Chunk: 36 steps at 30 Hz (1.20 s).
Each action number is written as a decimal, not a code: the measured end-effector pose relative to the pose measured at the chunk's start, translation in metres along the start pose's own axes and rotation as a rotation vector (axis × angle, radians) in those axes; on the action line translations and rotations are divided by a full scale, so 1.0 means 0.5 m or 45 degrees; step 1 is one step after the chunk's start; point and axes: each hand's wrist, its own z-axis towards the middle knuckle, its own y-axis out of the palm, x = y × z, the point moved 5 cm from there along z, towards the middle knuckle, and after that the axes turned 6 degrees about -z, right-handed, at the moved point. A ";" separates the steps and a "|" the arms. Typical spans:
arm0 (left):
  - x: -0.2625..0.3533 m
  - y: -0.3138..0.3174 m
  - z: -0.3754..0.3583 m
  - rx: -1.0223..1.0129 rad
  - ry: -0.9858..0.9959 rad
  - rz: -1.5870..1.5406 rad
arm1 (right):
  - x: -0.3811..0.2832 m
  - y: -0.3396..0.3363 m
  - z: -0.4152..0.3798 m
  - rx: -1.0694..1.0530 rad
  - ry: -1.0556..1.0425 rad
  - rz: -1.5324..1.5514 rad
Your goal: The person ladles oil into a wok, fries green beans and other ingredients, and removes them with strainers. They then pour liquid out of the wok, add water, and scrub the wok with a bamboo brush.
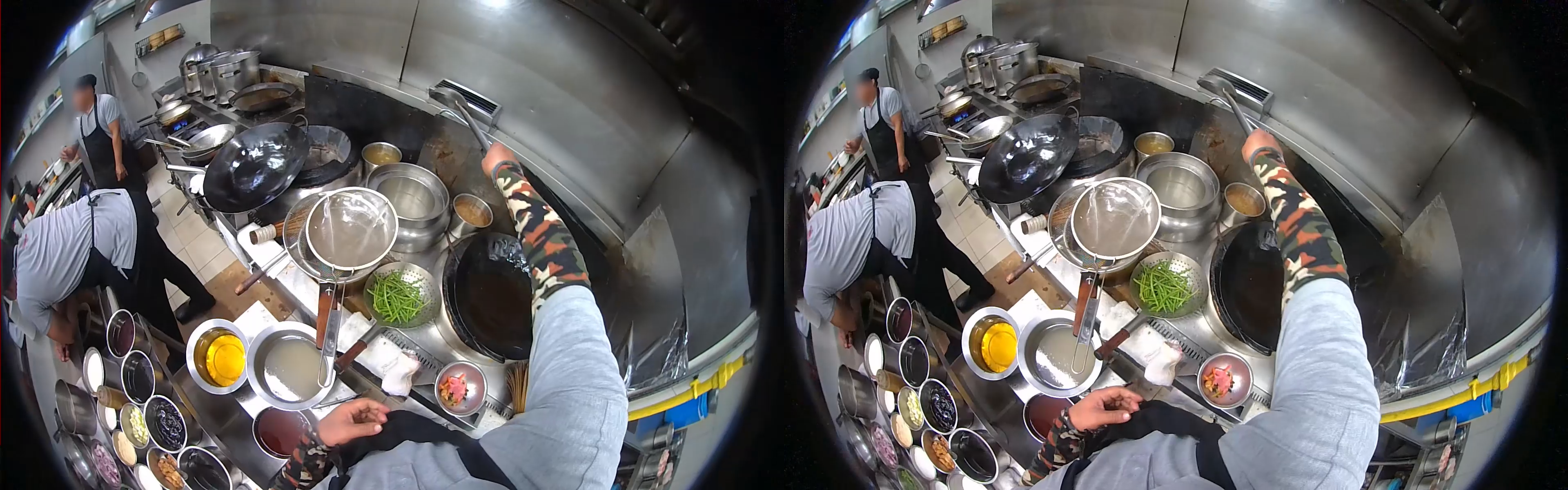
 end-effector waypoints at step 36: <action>-0.041 -0.102 -0.046 0.204 -0.082 -0.064 | -0.082 0.191 -0.001 -0.052 -0.067 -0.291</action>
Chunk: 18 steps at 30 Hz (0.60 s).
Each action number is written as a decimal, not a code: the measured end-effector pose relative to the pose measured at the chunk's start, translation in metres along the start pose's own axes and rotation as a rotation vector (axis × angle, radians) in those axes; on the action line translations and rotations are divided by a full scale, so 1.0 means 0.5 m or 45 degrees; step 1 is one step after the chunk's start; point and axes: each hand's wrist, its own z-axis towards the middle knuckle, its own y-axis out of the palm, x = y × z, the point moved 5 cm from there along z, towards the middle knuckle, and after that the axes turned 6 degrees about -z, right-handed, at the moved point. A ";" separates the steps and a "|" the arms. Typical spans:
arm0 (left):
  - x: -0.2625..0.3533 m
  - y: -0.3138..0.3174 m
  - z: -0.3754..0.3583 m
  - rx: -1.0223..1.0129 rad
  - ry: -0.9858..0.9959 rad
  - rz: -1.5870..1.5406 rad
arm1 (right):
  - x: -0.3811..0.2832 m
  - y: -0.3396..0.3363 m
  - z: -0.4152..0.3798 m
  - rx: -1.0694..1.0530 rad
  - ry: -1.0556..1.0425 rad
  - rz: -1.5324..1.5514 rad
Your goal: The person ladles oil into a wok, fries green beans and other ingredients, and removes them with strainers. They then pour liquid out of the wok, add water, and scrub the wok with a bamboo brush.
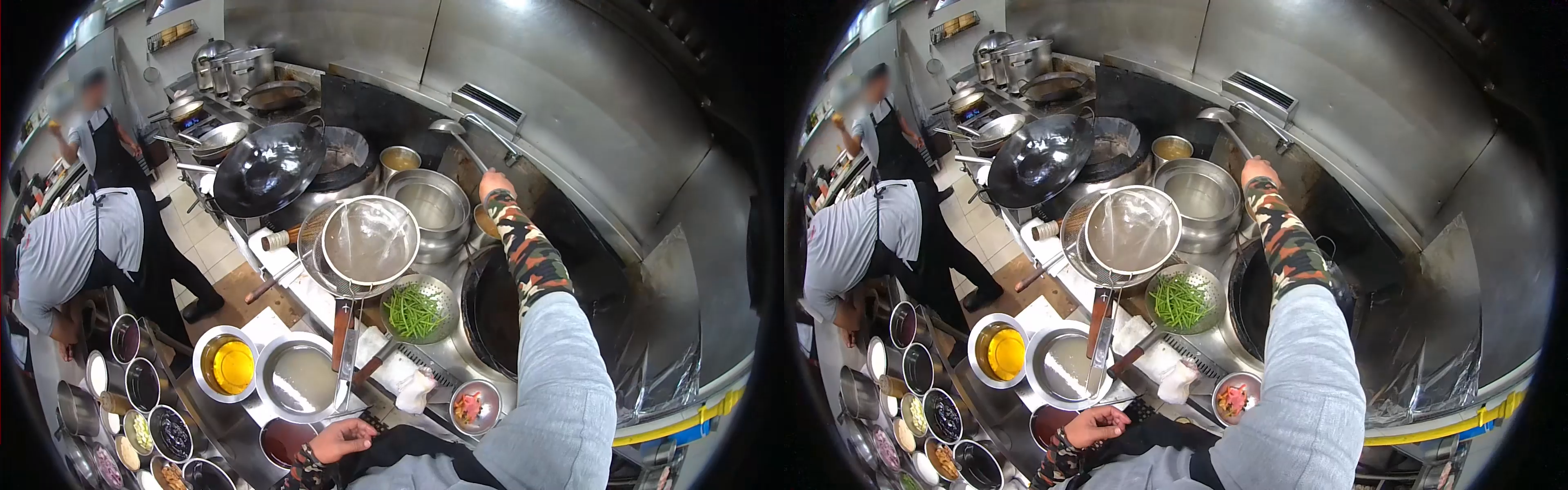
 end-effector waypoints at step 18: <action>0.015 0.000 0.031 -0.093 -0.069 -0.005 | 0.028 -0.021 0.032 -0.030 -0.181 0.548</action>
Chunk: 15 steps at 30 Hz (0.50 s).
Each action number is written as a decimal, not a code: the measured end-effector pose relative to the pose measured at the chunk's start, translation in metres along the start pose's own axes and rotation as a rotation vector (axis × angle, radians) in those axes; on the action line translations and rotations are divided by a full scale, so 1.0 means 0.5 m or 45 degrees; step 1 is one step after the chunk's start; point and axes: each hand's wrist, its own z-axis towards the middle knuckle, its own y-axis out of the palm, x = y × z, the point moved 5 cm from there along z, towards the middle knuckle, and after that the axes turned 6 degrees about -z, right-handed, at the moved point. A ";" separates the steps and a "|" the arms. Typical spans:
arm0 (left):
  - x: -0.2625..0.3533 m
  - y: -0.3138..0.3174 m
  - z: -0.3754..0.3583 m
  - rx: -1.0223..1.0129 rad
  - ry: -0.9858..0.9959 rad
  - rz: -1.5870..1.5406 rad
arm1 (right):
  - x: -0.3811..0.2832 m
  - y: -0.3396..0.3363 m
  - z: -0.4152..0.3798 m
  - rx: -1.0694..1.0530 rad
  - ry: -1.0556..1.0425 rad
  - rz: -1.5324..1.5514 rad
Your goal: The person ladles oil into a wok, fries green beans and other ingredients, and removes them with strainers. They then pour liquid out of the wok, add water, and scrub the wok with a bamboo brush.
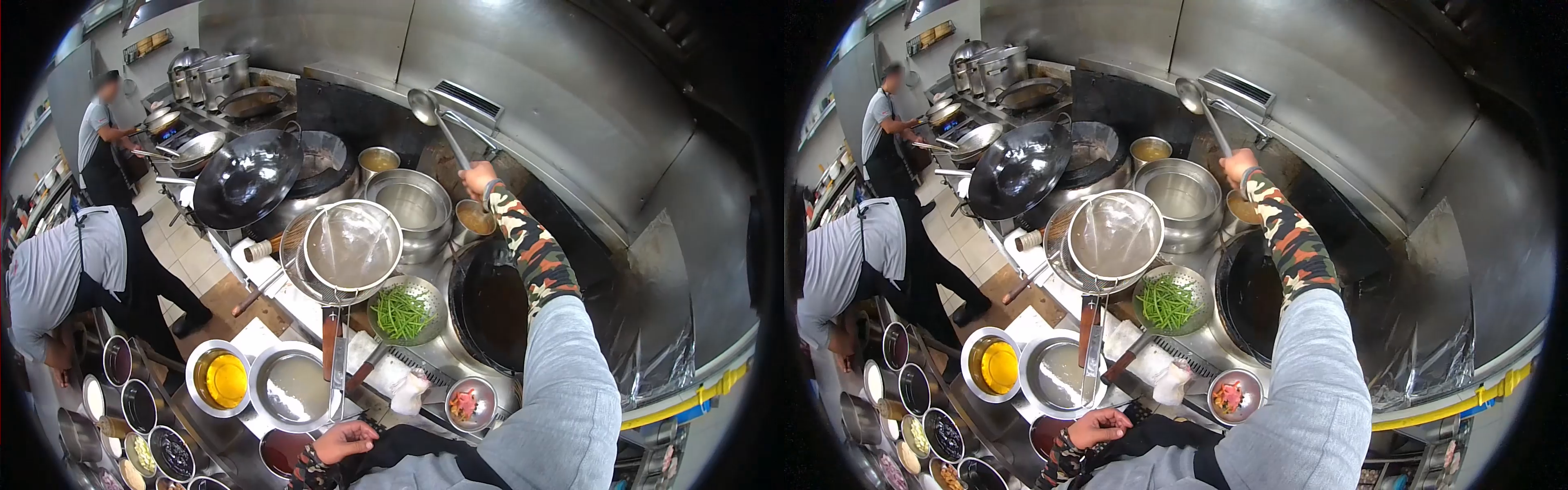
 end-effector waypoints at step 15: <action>-0.048 -0.043 -0.072 0.230 0.068 0.035 | -0.168 0.145 0.071 -0.958 0.461 3.143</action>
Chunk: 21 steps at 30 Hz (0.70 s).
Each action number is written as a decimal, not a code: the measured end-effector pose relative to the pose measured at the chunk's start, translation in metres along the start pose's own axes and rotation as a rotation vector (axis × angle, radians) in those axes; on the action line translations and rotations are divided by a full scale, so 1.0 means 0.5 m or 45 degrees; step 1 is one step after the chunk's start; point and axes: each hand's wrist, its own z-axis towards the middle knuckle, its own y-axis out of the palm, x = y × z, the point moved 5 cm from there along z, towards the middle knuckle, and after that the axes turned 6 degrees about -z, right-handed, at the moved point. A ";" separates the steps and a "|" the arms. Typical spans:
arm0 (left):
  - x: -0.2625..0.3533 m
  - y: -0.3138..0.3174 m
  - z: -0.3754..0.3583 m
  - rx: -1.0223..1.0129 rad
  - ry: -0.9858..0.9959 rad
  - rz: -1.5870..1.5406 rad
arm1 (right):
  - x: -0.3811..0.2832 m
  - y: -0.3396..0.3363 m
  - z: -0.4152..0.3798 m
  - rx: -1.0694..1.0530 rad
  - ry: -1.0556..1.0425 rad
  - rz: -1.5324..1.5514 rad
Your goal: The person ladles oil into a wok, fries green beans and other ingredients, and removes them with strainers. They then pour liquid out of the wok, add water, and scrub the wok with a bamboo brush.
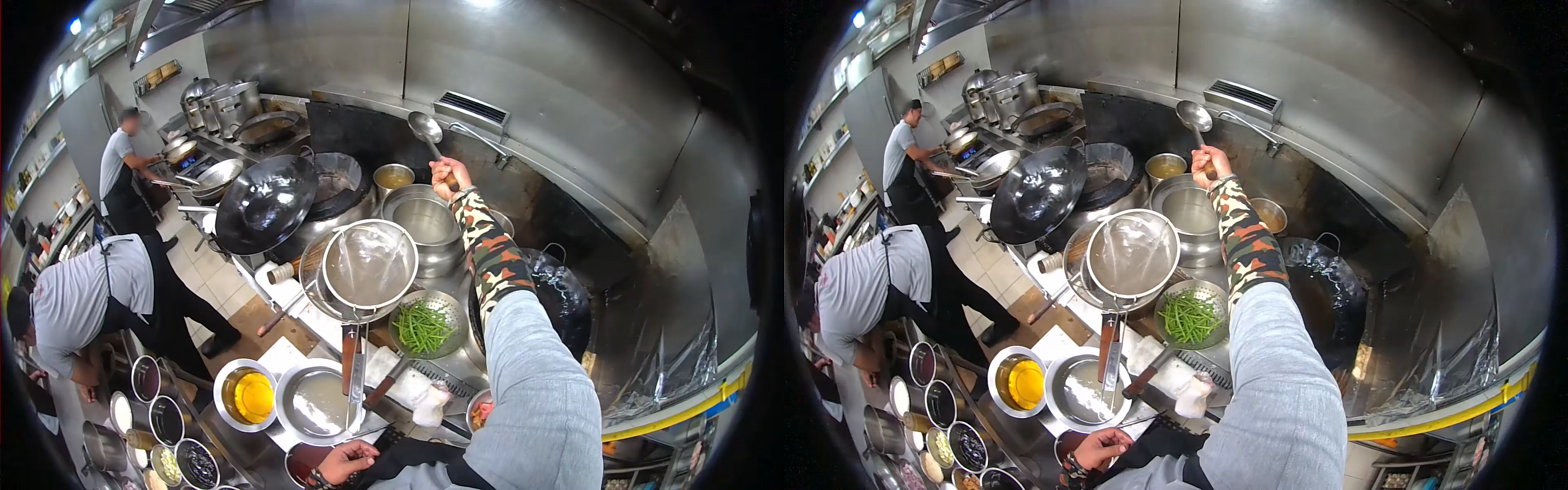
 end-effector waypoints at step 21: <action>0.052 -0.048 -0.070 0.234 -0.037 0.012 | 0.101 0.083 0.054 -0.137 -0.108 -0.047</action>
